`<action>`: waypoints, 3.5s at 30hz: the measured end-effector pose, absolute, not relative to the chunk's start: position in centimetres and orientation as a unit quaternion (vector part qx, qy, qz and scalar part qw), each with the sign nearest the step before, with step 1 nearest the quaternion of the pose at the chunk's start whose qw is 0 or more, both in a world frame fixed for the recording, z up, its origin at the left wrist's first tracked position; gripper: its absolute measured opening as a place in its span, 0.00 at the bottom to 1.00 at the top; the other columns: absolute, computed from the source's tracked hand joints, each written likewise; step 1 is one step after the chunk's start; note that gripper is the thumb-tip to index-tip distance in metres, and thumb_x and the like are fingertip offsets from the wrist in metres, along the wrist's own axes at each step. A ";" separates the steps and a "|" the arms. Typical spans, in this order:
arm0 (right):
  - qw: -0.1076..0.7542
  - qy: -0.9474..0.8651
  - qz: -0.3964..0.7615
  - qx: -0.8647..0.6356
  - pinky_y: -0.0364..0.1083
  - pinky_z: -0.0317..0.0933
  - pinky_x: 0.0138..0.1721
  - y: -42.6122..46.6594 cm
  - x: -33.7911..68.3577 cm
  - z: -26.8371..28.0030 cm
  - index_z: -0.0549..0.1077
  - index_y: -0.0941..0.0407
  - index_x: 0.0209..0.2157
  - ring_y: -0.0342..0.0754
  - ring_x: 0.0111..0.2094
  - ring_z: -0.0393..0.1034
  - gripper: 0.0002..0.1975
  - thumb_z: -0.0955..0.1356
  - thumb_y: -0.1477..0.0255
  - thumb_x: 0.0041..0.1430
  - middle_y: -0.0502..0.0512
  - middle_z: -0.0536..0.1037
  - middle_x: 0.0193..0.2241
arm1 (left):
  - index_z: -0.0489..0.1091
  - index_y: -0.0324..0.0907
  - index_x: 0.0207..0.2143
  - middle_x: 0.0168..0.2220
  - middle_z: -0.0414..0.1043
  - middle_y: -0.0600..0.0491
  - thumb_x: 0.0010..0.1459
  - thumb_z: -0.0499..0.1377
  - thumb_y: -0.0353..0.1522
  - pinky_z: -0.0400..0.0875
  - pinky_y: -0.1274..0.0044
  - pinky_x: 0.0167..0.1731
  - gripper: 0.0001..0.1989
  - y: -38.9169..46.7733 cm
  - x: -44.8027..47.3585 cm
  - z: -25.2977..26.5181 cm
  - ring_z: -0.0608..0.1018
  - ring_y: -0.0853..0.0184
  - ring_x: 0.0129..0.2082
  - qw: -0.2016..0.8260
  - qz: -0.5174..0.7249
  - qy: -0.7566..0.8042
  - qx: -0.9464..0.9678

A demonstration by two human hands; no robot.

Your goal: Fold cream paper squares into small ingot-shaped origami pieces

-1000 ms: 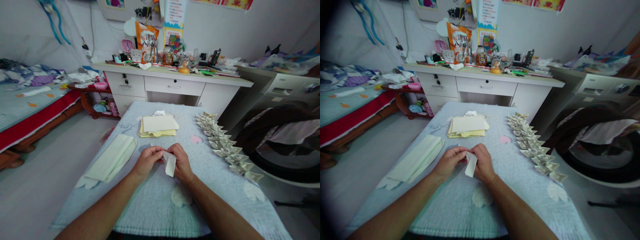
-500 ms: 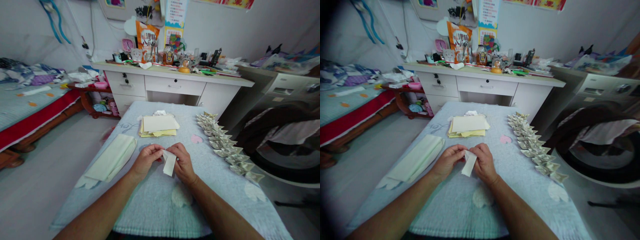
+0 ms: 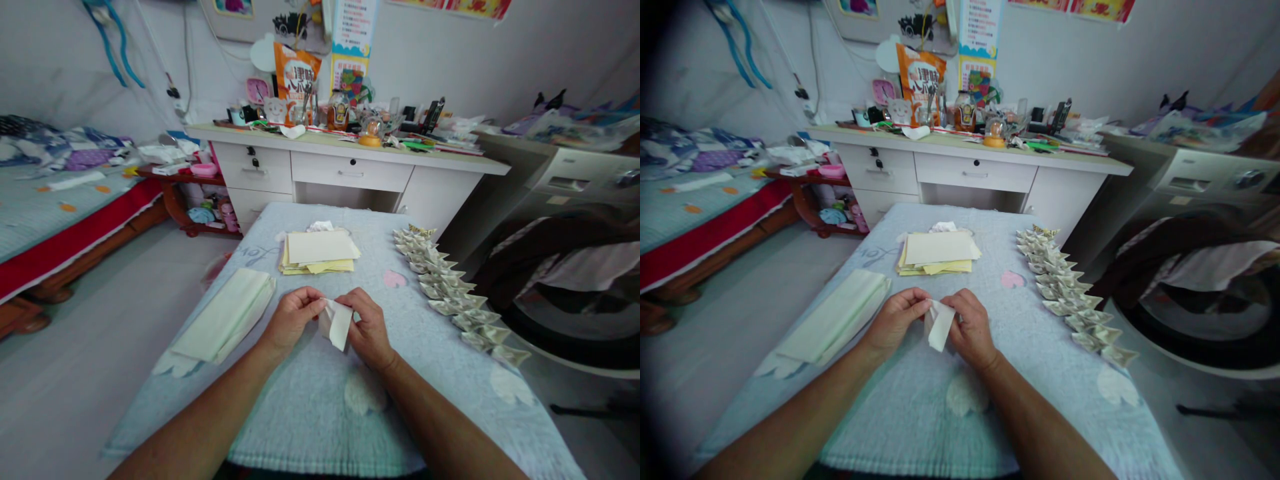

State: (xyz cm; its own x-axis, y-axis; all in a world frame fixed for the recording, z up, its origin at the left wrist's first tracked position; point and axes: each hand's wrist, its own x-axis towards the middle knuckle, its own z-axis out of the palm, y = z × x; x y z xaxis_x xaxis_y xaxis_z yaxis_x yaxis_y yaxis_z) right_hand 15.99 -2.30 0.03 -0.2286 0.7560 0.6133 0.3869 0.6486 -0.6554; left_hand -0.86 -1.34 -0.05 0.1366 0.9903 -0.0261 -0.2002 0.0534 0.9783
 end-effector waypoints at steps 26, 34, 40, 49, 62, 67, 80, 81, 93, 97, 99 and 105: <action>0.469 -0.692 0.378 -0.397 0.42 0.62 0.33 -2.5 16.5 0.3 0.77 0.56 0.38 0.44 0.32 0.69 0.14 0.60 0.72 0.62 0.52 0.76 0.30 | 0.65 0.39 0.27 0.21 0.67 0.58 0.48 0.64 0.38 0.63 0.81 0.25 0.13 -1.5 -1.2 0.7 0.69 0.72 0.22 0.653 0.473 0.418 0.419; 0.489 -0.604 0.468 -0.420 0.39 0.57 0.23 -2.0 16.6 -0.5 0.76 0.57 0.38 0.41 0.22 0.62 0.12 0.64 0.66 0.61 0.49 0.70 0.21 | 0.63 0.40 0.27 0.23 0.66 0.59 0.48 0.64 0.38 0.65 0.81 0.26 0.14 -1.2 -1.2 0.1 0.69 0.72 0.25 0.653 0.488 0.426 0.392; 0.494 -0.594 0.485 -0.409 0.39 0.57 0.23 -1.8 16.4 -0.5 0.73 0.57 0.38 0.39 0.20 0.60 0.09 0.65 0.67 0.59 0.47 0.69 0.21 | 0.62 0.41 0.29 0.23 0.65 0.60 0.48 0.64 0.40 0.62 0.82 0.22 0.16 -1.0 -1.1 -0.1 0.68 0.74 0.21 0.671 0.496 0.430 0.345; 0.484 -0.728 0.336 -0.351 0.44 0.61 0.40 -1.9 16.6 0.2 0.71 0.52 0.49 0.45 0.39 0.64 0.19 0.61 0.80 0.58 0.55 0.68 0.41 | 0.64 0.39 0.27 0.21 0.65 0.59 0.46 0.65 0.37 0.61 0.81 0.22 0.14 -1.0 -1.4 -0.8 0.69 0.73 0.21 0.704 0.451 0.425 0.348; 0.466 -0.730 0.369 -0.338 0.45 0.62 0.38 -2.0 16.7 0.5 0.74 0.55 0.37 0.46 0.36 0.66 0.09 0.64 0.77 0.57 0.53 0.69 0.34 | 0.65 0.40 0.31 0.21 0.68 0.59 0.43 0.66 0.34 0.58 0.82 0.19 0.14 -1.0 -1.1 -0.3 0.69 0.73 0.18 0.690 0.450 0.438 0.359; 0.460 -0.724 0.403 -0.318 0.45 0.61 0.38 -1.8 17.1 0.8 0.73 0.53 0.43 0.46 0.37 0.65 0.14 0.62 0.78 0.57 0.53 0.69 0.37 | 0.67 0.40 0.30 0.20 0.69 0.57 0.41 0.65 0.29 0.59 0.81 0.19 0.12 -0.9 -1.2 -0.3 0.70 0.72 0.18 0.723 0.446 0.412 0.328; 0.425 -0.778 0.343 -0.311 0.44 0.63 0.40 -2.6 16.4 1.1 0.71 0.52 0.40 0.45 0.42 0.65 0.16 0.63 0.84 0.53 0.54 0.65 0.44 | 0.70 0.39 0.31 0.21 0.69 0.56 0.41 0.66 0.30 0.63 0.81 0.20 0.11 -0.7 -1.7 -1.2 0.71 0.72 0.19 0.763 0.431 0.383 0.292; 0.424 -0.782 0.336 -0.308 0.44 0.63 0.41 -2.5 16.4 1.0 0.72 0.52 0.40 0.45 0.42 0.65 0.16 0.63 0.84 0.53 0.54 0.66 0.43 | 0.70 0.38 0.30 0.21 0.69 0.56 0.41 0.66 0.30 0.63 0.81 0.20 0.11 -0.7 -1.7 -1.1 0.70 0.72 0.19 0.764 0.428 0.379 0.297; 0.495 -0.718 0.322 -0.368 0.42 0.61 0.36 -1.6 16.9 0.0 0.74 0.54 0.36 0.44 0.38 0.67 0.10 0.64 0.80 0.56 0.53 0.70 0.36 | 0.70 0.42 0.40 0.39 0.72 0.51 0.46 0.59 0.26 0.68 0.78 0.33 0.15 -1.1 -1.5 0.0 0.73 0.66 0.38 0.640 0.476 0.393 0.458; 0.498 -0.695 0.341 -0.390 0.42 0.60 0.34 -1.3 16.9 -0.3 0.73 0.55 0.34 0.44 0.35 0.66 0.06 0.65 0.77 0.57 0.52 0.70 0.34 | 0.64 0.47 0.49 0.50 0.66 0.50 0.46 0.59 0.23 0.65 0.73 0.48 0.26 -1.5 -2.0 0.5 0.67 0.61 0.53 0.564 0.518 0.351 0.539; 0.490 -0.694 0.346 -0.398 0.41 0.58 0.34 -1.2 16.9 -0.4 0.74 0.55 0.33 0.43 0.34 0.66 0.04 0.66 0.76 0.58 0.51 0.70 0.32 | 0.64 0.47 0.50 0.51 0.65 0.49 0.48 0.61 0.26 0.65 0.71 0.49 0.25 -1.5 -2.1 0.3 0.67 0.59 0.53 0.546 0.509 0.329 0.578; 0.450 -0.700 0.394 -0.391 0.42 0.56 0.31 -1.4 16.8 -0.4 0.74 0.56 0.32 0.43 0.30 0.63 0.05 0.67 0.70 0.59 0.51 0.69 0.30 | 0.72 0.41 0.39 0.47 0.64 0.48 0.51 0.64 0.34 0.66 0.74 0.45 0.12 -0.8 -2.1 -0.9 0.70 0.60 0.48 0.504 0.475 0.365 0.622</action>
State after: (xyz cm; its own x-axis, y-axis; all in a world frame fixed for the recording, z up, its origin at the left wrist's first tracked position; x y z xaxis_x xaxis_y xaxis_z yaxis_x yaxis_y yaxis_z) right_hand 16.78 -1.38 -0.39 -0.2902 0.9010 0.3225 0.1928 0.3852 -0.9025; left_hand -2.14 -0.78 -0.91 0.2820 0.9332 0.2226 -0.0242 -0.2250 0.9740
